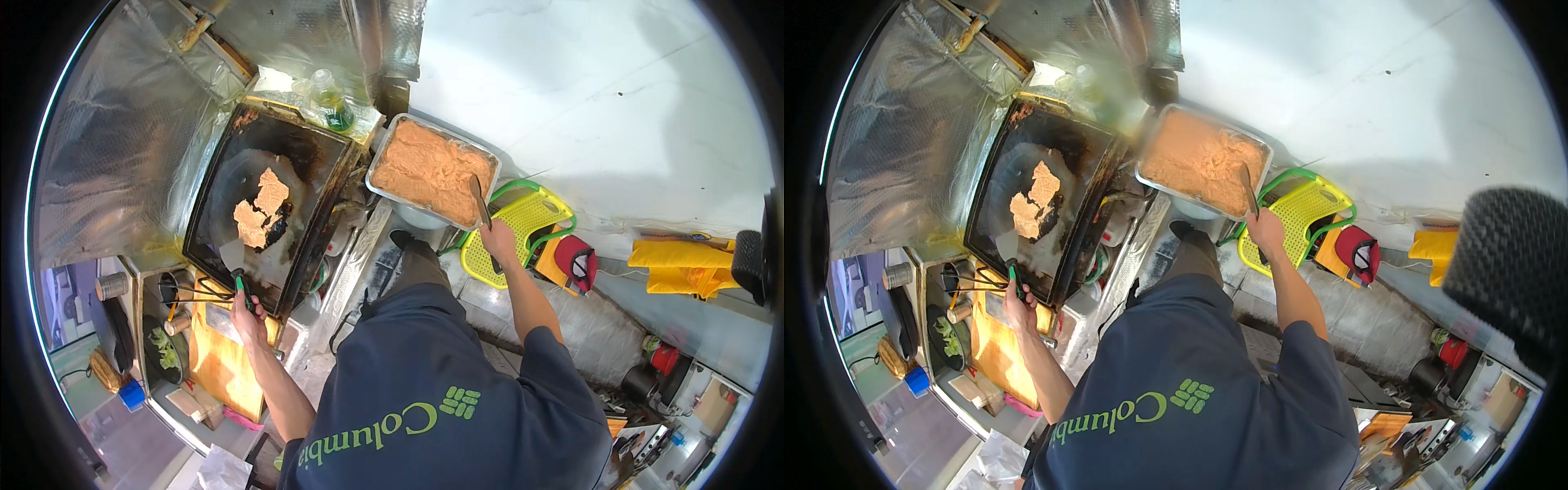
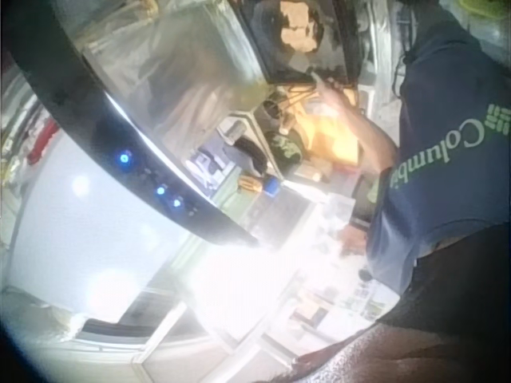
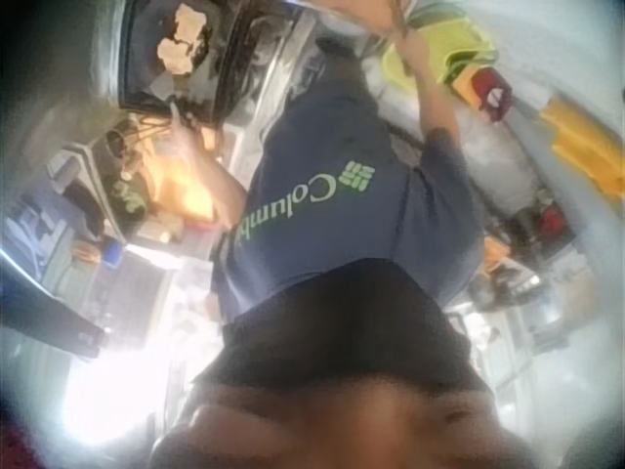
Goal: The person scrapes a flat-top griddle, then uses a spatula and tongs to scoop and spread a paste-like food onto the hot surface. They repeatedly flip and rearrange the cooking pieces. The person also handles a round bread item and a small container, placing them on a cutting board.
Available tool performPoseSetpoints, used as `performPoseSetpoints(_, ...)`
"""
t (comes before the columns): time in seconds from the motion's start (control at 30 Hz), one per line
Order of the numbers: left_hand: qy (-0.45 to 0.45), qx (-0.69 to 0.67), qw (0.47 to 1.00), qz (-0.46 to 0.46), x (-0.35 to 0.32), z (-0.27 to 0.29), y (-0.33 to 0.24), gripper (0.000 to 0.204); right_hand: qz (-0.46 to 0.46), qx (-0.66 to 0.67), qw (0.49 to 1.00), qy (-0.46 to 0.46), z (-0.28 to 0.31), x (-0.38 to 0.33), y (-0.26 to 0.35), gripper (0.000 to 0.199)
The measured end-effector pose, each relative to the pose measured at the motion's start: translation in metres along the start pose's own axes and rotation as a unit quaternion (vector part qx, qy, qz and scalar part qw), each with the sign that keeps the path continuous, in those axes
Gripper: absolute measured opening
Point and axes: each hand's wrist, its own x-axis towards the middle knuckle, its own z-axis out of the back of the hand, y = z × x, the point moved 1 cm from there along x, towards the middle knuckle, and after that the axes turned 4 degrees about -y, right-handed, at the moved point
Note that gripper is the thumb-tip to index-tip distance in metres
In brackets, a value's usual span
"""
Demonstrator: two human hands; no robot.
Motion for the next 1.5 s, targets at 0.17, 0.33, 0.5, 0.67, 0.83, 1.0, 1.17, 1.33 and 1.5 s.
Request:
performPoseSetpoints(0.17, -0.002, 0.003, 1.000, -0.004, -0.004, 0.001, 0.000, 0.017, -0.009, 0.070, 0.995, -0.076, 0.032, -0.008, 0.000, 0.033)
performPoseSetpoints(0.33, -0.011, 0.009, 1.000, -0.011, 0.008, 0.014, 0.009, 0.019, 0.055, 0.187, 0.981, -0.022, 0.056, -0.016, 0.016, 0.028)
performPoseSetpoints(0.5, 0.005, 0.035, 0.999, -0.009, 0.017, 0.003, 0.004, 0.027, 0.088, 0.335, 0.929, 0.130, 0.046, -0.010, 0.085, 0.022)
performPoseSetpoints(0.67, 0.018, 0.099, 0.995, -0.022, 0.041, -0.028, -0.007, 0.034, 0.168, 0.270, 0.922, 0.220, -0.005, 0.004, 0.198, 0.025)
performPoseSetpoints(0.83, -0.061, 0.241, 0.955, -0.162, 0.088, -0.024, 0.017, 0.030, 0.274, 0.238, 0.880, 0.304, -0.070, -0.010, 0.313, 0.026)
performPoseSetpoints(1.0, -0.040, 0.141, 0.978, -0.147, 0.067, -0.047, -0.014, 0.033, 0.263, 0.175, 0.880, 0.355, -0.122, -0.034, 0.404, 0.027)
performPoseSetpoints(1.17, 0.059, 0.002, 0.996, 0.069, 0.072, -0.066, -0.029, 0.026, 0.289, 0.045, 0.911, 0.290, -0.140, -0.016, 0.422, 0.031)
performPoseSetpoints(1.33, 0.049, 0.030, 0.995, 0.077, 0.076, -0.063, -0.036, 0.026, 0.447, -0.097, 0.880, 0.132, -0.122, -0.009, 0.429, 0.033)
performPoseSetpoints(1.5, 0.053, 0.093, 0.992, 0.061, 0.078, -0.066, -0.045, 0.029, 0.473, -0.104, 0.872, 0.075, -0.128, 0.006, 0.448, 0.029)
